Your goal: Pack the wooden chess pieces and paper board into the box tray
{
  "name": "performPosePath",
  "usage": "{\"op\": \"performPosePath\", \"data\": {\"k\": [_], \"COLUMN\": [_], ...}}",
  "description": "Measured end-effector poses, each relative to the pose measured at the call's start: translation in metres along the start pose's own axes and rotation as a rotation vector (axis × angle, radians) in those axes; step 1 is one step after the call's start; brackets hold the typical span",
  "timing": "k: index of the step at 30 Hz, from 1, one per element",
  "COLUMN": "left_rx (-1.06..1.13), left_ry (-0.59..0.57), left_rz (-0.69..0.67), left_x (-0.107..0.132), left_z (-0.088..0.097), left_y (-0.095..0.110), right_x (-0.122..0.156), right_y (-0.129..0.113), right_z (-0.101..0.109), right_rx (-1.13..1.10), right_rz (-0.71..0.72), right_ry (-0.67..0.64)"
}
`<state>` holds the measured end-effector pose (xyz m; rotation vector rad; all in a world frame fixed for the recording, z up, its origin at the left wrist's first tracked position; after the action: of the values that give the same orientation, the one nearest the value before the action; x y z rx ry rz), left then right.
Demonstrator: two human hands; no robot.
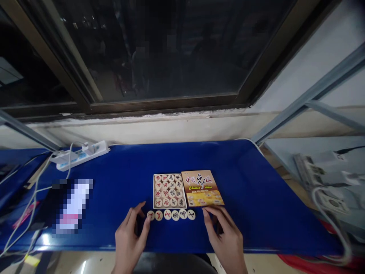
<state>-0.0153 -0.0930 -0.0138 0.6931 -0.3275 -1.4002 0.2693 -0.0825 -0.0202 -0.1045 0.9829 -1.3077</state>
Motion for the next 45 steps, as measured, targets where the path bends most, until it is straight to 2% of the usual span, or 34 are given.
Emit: {"op": "performPosePath", "data": {"k": [3, 5, 7, 10, 14, 18, 21, 25, 28, 32, 35, 40, 45], "left_rx": [0.035, 0.026, -0.017, -0.084, -0.141, -0.190, -0.195, -0.169, -0.145, -0.076, -0.014, -0.034, -0.055], "left_ry": [-0.011, 0.003, 0.006, -0.040, -0.066, -0.059, -0.061, -0.050, -0.029, 0.065, 0.067, 0.003, -0.010], "left_rz": [0.056, 0.037, -0.018, -0.096, -0.117, -0.116, -0.127, -0.132, -0.118, -0.100, -0.156, -0.225, -0.239], "left_x": [-0.015, -0.029, -0.042, -0.054, -0.057, -0.056, -0.057, -0.059, -0.059, -0.046, -0.019, 0.028, 0.039], "left_z": [0.008, 0.014, 0.016, 0.008, -0.011, -0.025, -0.031, -0.032, -0.022, 0.004, 0.011, -0.011, -0.028], "left_y": [0.007, 0.017, 0.028, 0.042, 0.049, 0.054, 0.056, 0.054, 0.053, 0.058, 0.063, 0.049, 0.035], "right_x": [-0.006, -0.012, -0.017, -0.022, -0.033, -0.049, -0.055, -0.057, -0.059, -0.050, -0.027, 0.021, 0.035], "right_y": [-0.005, -0.010, -0.014, -0.019, -0.033, -0.058, -0.068, -0.067, -0.063, -0.061, -0.064, -0.069, -0.068], "right_z": [0.004, 0.006, 0.004, -0.002, -0.009, -0.035, -0.051, -0.054, -0.047, -0.028, -0.016, -0.016, -0.025], "right_rx": [0.057, 0.149, 0.229, 0.239, 0.157, 0.099, 0.100, 0.100, 0.069, 0.016, -0.057, -0.109, -0.064], "right_rz": [0.046, 0.114, 0.198, 0.272, 0.267, 0.352, 0.363, 0.332, 0.312, 0.282, 0.272, 0.263, 0.269], "right_ry": [0.050, 0.076, 0.028, -0.057, -0.043, -0.163, -0.205, -0.207, -0.190, -0.116, -0.076, -0.120, -0.149]}}
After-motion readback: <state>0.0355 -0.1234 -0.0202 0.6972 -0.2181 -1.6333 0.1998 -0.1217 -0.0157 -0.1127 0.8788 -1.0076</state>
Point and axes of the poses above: each hand's wrist, its own x-axis away from the middle knuckle, its own z-axis out of the back of the hand, y = z × x, the point moved 5 cm from there along -x, towards the middle knuckle, and after that the axes turned 5 degrees about z, right-handed, at the moved point
